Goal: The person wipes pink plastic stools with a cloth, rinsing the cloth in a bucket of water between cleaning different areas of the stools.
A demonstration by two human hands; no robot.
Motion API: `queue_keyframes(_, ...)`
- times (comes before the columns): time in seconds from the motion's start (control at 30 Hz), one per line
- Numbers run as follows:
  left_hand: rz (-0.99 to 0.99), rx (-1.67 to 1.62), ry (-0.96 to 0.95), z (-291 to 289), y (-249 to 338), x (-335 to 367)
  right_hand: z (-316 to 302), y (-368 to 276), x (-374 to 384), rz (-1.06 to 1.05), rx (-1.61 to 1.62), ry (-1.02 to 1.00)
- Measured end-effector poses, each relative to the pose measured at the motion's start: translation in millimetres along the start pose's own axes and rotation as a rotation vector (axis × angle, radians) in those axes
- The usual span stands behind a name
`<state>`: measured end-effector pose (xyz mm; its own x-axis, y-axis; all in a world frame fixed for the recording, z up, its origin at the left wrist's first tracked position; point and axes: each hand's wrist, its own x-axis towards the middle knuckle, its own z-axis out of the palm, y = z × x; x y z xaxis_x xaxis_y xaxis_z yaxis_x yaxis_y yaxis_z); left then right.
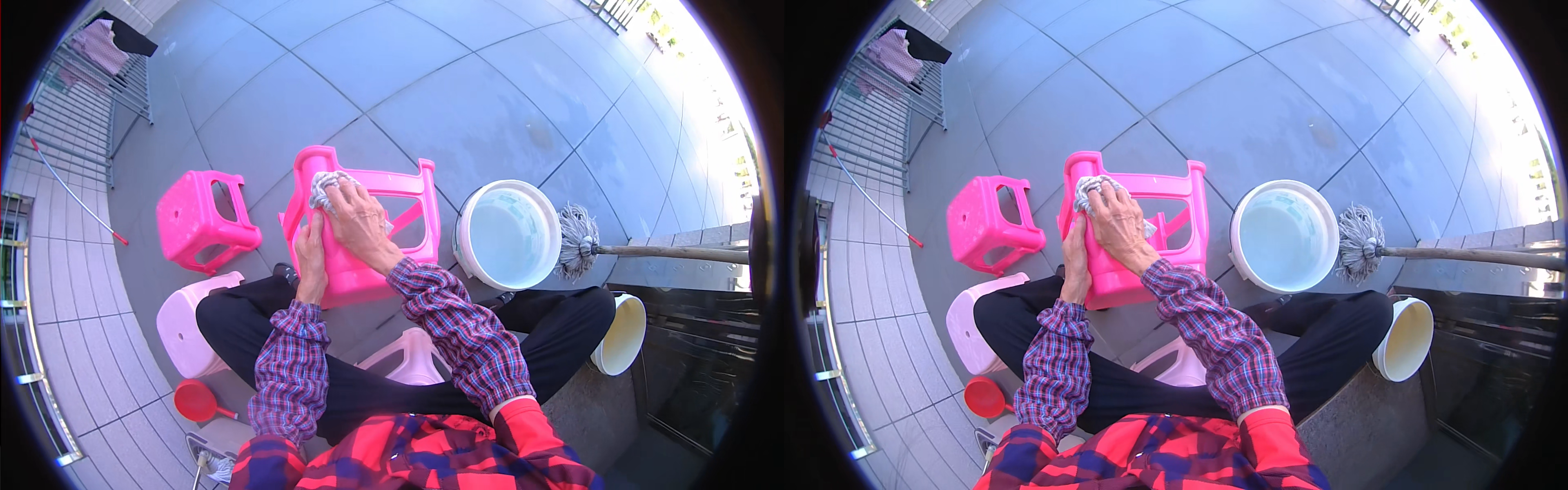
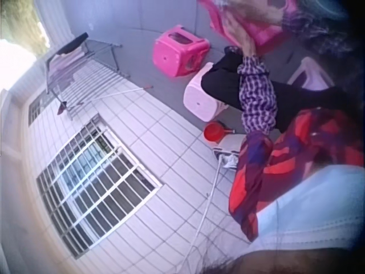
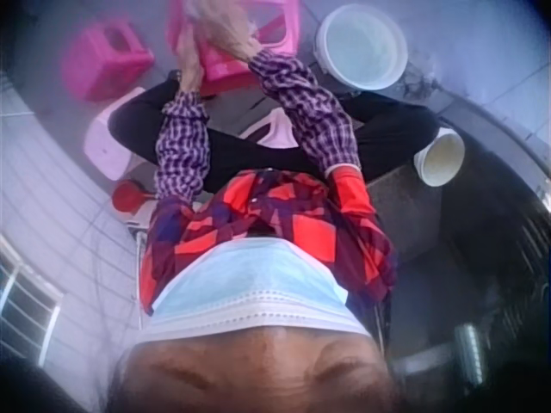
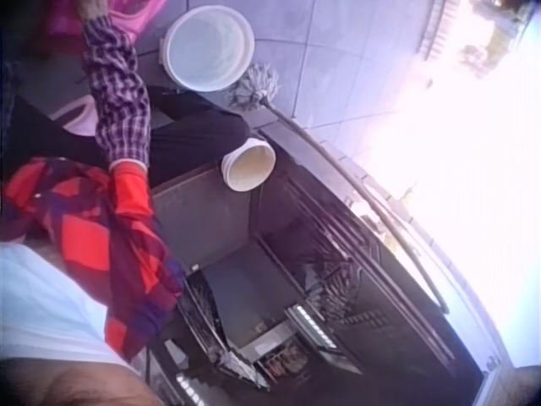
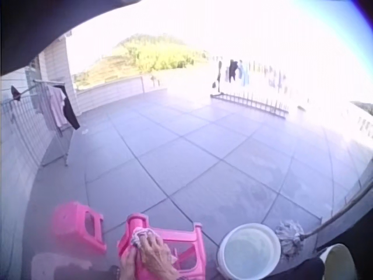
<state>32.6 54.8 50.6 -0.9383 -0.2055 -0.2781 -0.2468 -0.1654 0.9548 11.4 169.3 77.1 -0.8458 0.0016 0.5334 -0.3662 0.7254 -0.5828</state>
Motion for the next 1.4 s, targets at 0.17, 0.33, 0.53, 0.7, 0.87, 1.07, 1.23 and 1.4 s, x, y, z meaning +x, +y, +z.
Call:
queue_keyframes(0.17,-0.065,0.085,0.088,4.2,8.4,-11.7,-5.7,21.0,5.3,0.237,0.007,-0.039)
queue_keyframes(0.33,-0.078,0.103,0.113,-14.0,-6.8,3.0,-29.0,120.3,-26.0,0.619,-0.118,-0.026)
queue_keyframes(0.53,-0.042,0.153,0.065,5.7,15.6,-16.3,-4.5,32.6,-12.6,0.251,-0.081,0.088)
queue_keyframes(0.7,-0.046,0.121,0.117,5.9,3.4,-7.0,-18.9,42.7,-14.2,0.302,0.007,-0.039)
queue_keyframes(0.87,-0.076,0.056,0.123,2.4,2.0,-2.4,-57.1,123.0,-26.7,0.604,-0.220,-0.296)
queue_keyframes(1.07,0.068,0.425,0.042,8.4,-5.7,-11.2,-49.0,31.4,-14.4,0.304,0.182,-0.060)
queue_keyframes(1.23,0.006,0.387,-0.004,18.4,-10.7,-18.1,-44.3,8.7,-15.6,0.259,0.110,-0.099)
queue_keyframes(1.4,0.084,0.606,-0.057,35.6,4.9,-31.0,-42.0,30.9,35.8,0.390,-0.152,-0.123)
